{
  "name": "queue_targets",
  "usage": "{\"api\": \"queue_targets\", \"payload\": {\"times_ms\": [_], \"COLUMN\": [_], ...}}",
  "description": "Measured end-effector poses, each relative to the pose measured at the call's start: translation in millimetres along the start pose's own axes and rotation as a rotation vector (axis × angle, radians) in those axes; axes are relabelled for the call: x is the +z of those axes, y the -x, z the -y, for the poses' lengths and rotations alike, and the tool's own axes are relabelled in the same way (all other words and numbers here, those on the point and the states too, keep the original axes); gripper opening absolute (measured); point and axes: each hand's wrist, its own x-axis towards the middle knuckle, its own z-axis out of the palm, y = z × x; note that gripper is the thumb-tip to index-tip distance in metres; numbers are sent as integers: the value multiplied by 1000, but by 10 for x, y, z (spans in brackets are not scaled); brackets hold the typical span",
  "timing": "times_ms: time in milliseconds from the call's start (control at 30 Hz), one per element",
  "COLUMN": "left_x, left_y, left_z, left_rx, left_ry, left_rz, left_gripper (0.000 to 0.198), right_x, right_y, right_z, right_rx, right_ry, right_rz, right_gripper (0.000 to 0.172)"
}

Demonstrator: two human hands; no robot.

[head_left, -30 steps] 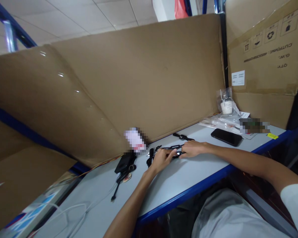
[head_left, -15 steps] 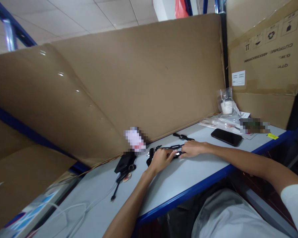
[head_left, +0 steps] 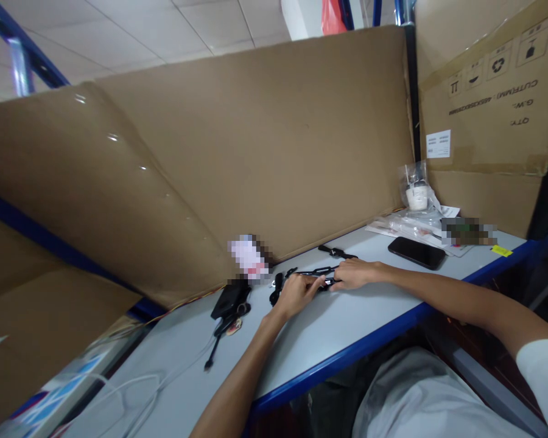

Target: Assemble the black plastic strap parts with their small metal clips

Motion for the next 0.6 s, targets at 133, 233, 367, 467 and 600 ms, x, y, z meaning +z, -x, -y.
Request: {"api": "queue_targets", "payload": {"times_ms": [133,233,367,467,600], "left_x": [-13,-35,-55,-38,5], "left_y": [-6,1,12,13,8], "left_z": [-29,-21,-10,-36,-104], "left_rx": [-7,-9,-13,-5,13], "left_ry": [-129,-187,-203,-242,-287], "left_rz": [-17,3,88,97,109], "left_gripper": [61,58,43,33,29], "right_x": [-6,-11,-6,1,4], "right_y": [-1,3,7,7,13], "right_z": [10,11,4,1,9], "right_rx": [3,5,-3,-9,-3], "right_ry": [2,2,-2,4,14], "right_rz": [7,5,-3,-12,-27], "right_gripper": [48,49,49,48,47]}}
